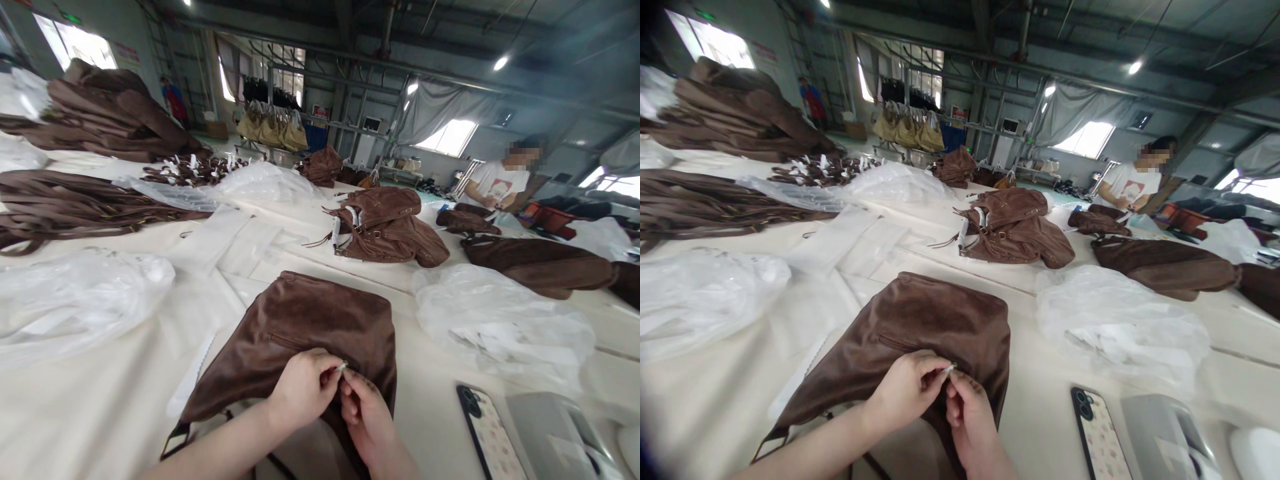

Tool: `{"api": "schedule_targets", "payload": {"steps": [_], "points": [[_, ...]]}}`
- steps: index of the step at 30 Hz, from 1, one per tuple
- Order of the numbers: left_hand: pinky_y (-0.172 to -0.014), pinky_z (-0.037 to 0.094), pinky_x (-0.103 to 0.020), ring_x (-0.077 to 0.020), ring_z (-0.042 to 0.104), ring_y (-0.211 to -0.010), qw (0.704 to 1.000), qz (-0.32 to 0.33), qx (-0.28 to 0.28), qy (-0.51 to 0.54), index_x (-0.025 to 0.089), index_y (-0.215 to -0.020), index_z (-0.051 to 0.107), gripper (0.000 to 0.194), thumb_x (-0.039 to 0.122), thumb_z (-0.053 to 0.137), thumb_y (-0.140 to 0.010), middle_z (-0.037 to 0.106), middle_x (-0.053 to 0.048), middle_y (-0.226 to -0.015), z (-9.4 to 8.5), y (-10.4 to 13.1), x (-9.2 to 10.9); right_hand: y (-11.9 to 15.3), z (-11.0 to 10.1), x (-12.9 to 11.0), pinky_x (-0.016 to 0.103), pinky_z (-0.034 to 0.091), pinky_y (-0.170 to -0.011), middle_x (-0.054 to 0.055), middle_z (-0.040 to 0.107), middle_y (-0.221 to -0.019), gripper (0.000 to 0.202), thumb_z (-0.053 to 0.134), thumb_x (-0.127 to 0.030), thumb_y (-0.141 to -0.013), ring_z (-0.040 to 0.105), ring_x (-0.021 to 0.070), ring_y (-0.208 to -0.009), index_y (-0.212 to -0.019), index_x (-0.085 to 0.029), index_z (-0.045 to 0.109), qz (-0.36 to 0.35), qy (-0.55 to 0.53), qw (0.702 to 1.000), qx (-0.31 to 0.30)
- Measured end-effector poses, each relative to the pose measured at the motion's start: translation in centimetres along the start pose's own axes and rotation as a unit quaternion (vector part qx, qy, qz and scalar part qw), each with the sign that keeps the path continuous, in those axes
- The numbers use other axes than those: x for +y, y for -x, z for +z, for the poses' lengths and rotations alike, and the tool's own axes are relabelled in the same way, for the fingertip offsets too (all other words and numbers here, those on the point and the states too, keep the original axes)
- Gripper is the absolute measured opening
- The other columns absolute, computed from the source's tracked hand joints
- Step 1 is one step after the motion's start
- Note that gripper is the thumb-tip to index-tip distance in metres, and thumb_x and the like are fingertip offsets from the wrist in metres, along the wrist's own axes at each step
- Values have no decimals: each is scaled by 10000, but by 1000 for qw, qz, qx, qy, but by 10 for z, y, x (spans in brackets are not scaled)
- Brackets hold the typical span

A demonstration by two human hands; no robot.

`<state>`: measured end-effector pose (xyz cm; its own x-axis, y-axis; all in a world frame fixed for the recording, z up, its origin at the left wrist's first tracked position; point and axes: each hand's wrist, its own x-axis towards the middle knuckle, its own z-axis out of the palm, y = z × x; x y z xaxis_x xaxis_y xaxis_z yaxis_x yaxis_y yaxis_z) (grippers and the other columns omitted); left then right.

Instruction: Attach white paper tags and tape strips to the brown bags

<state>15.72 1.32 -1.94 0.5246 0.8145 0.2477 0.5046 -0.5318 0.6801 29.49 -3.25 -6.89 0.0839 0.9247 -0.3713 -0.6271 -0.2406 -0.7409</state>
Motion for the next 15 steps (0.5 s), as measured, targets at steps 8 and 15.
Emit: {"api": "schedule_targets", "payload": {"steps": [8,15], "points": [[-754,457,-234,-132,589,-799,998,66,-15,-7,254,-901,691,273,94,480,-832,622,-11,-892,-7,-2,-5,0,1,-1,180,170,-363,-45,524,-549,282,771,-359,-622,328,23,-386,-655,-137,601,12,-24,999,23],[-581,465,-180,-114,603,-680,992,2,-31,122,190,-903,575,162,101,487,-798,628,-7,-781,-3,0,-6,-1,6,-1,163,189,-370,-60,473,-530,374,766,-437,-627,339,22,-393,-632,-144,534,16,48,998,40]]}}
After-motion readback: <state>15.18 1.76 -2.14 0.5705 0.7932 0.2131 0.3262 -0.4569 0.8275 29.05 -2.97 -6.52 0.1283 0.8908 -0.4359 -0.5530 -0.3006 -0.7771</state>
